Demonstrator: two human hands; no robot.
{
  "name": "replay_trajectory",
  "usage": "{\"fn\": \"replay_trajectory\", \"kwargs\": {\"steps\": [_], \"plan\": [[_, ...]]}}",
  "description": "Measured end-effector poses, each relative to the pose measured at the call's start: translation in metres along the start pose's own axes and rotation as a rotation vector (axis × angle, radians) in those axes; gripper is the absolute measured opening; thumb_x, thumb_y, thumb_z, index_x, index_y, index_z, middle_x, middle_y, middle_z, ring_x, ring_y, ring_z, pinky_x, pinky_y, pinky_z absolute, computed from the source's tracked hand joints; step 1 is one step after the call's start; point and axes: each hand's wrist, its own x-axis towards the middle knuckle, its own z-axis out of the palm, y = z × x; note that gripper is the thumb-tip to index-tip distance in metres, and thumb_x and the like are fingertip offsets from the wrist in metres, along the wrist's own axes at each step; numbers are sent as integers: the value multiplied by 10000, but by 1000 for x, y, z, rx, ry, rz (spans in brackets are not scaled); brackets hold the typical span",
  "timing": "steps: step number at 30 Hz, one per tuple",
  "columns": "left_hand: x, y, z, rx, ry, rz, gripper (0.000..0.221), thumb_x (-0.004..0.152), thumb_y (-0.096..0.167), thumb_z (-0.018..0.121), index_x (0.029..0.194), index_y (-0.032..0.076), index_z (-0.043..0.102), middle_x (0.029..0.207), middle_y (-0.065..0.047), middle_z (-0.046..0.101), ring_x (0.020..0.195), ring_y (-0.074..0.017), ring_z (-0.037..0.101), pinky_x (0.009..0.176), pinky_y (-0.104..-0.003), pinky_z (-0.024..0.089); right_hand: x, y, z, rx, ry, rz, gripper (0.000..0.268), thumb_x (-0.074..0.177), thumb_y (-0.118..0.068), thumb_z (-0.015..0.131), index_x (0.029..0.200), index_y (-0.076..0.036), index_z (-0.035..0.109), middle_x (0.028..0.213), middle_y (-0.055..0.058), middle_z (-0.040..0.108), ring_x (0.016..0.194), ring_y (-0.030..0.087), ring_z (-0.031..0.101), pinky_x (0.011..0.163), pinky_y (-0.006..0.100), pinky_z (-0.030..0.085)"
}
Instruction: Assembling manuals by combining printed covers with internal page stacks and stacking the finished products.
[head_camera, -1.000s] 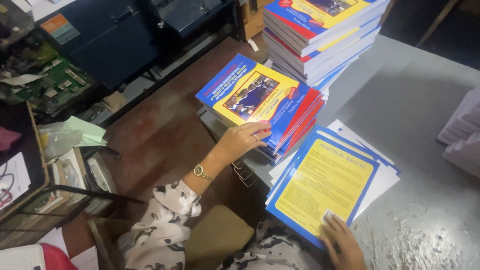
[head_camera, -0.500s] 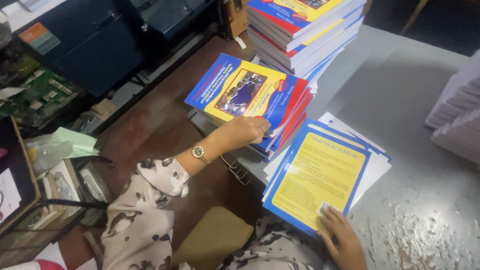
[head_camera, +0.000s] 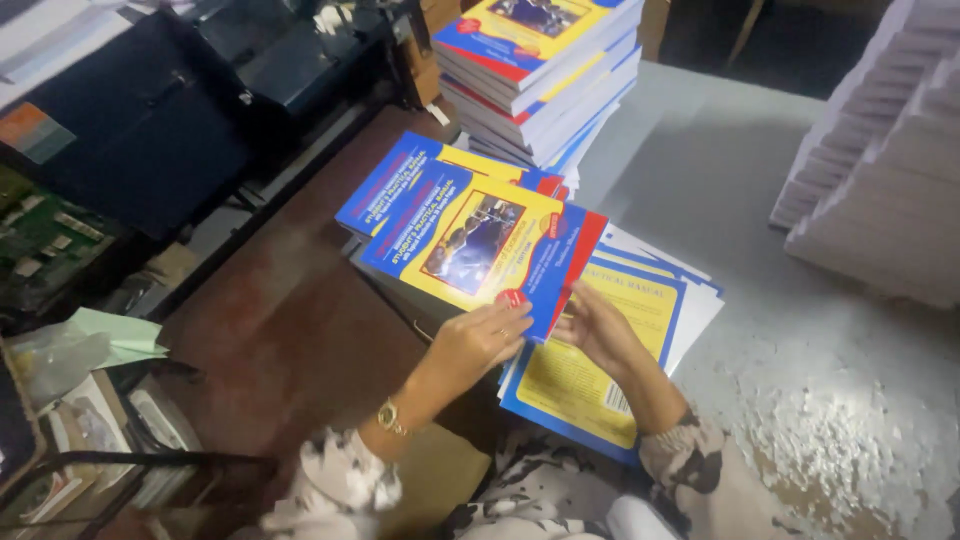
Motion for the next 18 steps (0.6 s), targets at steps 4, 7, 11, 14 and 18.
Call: {"fn": "replay_trajectory", "kwargs": {"steps": [4,7,11,14,18], "plan": [[-52,31,-2,-796,189,-887,194,976,223,615,951,88,753,979,-109,777,828,-242,754,726,-326,624,-5,-6,22,-116,207,-91,568,983,-226,617,1517,-194,425,1032,216,706,845,384,753,740,530,631],[-105,51,45,-1267,321,-1509,402,1033,374,405,1067,23,597,904,-229,741,728,-338,751,615,-422,648,-50,5,30,-117,344,-127,620,923,-212,639,1508,-148,445,1154,182,694,913,331,739,752,471,637],[-40,95,17,-1343,527,-1725,737,914,185,593,1572,187,262,1361,-124,549,1159,-199,599,808,-430,580,-131,47,-17,-216,452,-241,576,885,-252,699,1420,-105,542,747,77,681,638,143,667,561,400,652],[-12,133,31,-1366,442,-1668,790,926,65,569,1599,118,158,1490,-168,557,1252,-213,608,1018,-383,513,-200,75,-52,-118,594,-262,584,846,-146,726,1392,-94,522,1033,142,756,846,246,741,679,505,655],[-4,183,86,-1563,185,-1427,852,901,-12,619,1606,81,149,1368,-221,636,1167,-234,654,964,-372,554,-276,113,-107,190,954,-398,438,896,-170,653,1318,-99,557,1180,157,713,928,336,705,700,569,601]]}}
